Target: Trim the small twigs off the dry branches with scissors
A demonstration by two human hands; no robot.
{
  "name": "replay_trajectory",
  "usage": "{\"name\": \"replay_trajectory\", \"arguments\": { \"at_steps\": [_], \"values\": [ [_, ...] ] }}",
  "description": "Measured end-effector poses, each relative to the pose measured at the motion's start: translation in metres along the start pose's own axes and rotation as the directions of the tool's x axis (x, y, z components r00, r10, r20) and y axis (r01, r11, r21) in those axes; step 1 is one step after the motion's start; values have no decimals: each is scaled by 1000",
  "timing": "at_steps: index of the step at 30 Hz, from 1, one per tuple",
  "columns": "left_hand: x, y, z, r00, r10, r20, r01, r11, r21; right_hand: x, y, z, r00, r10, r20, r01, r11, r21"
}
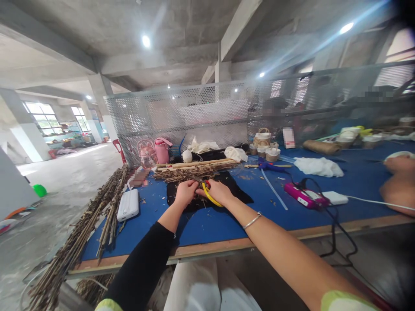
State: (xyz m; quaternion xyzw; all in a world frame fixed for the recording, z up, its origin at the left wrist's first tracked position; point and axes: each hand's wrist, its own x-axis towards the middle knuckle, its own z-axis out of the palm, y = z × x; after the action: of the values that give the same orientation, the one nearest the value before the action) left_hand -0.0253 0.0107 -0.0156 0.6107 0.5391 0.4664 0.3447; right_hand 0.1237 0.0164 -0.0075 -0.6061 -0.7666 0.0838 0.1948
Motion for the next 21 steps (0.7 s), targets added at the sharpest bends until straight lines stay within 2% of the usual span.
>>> {"name": "replay_trajectory", "arguments": {
  "at_steps": [4, 8, 10, 16, 21],
  "values": [
    [-3, 6, 0, 980, -156, 121, 171, 977, -129, 4, 4, 4, 999, 29, -20, -28, 999, 17],
    [-3, 5, 1, 958, -185, 220, 222, 962, -157, 8, 8, 6, 998, 50, -24, -49, 998, 32],
    [-3, 3, 4, 961, -185, 208, 215, 967, -137, 9, 8, 7, 998, 54, -26, -53, 998, 46],
    [2, -5, 10, 984, -158, 79, 162, 986, -39, 9, 5, 7, 996, 67, -54, -64, 997, 46],
    [4, -11, 6, 993, -93, 76, 86, 992, 87, 7, 4, 5, 996, 66, -53, -66, 998, 8]
  ]
}}
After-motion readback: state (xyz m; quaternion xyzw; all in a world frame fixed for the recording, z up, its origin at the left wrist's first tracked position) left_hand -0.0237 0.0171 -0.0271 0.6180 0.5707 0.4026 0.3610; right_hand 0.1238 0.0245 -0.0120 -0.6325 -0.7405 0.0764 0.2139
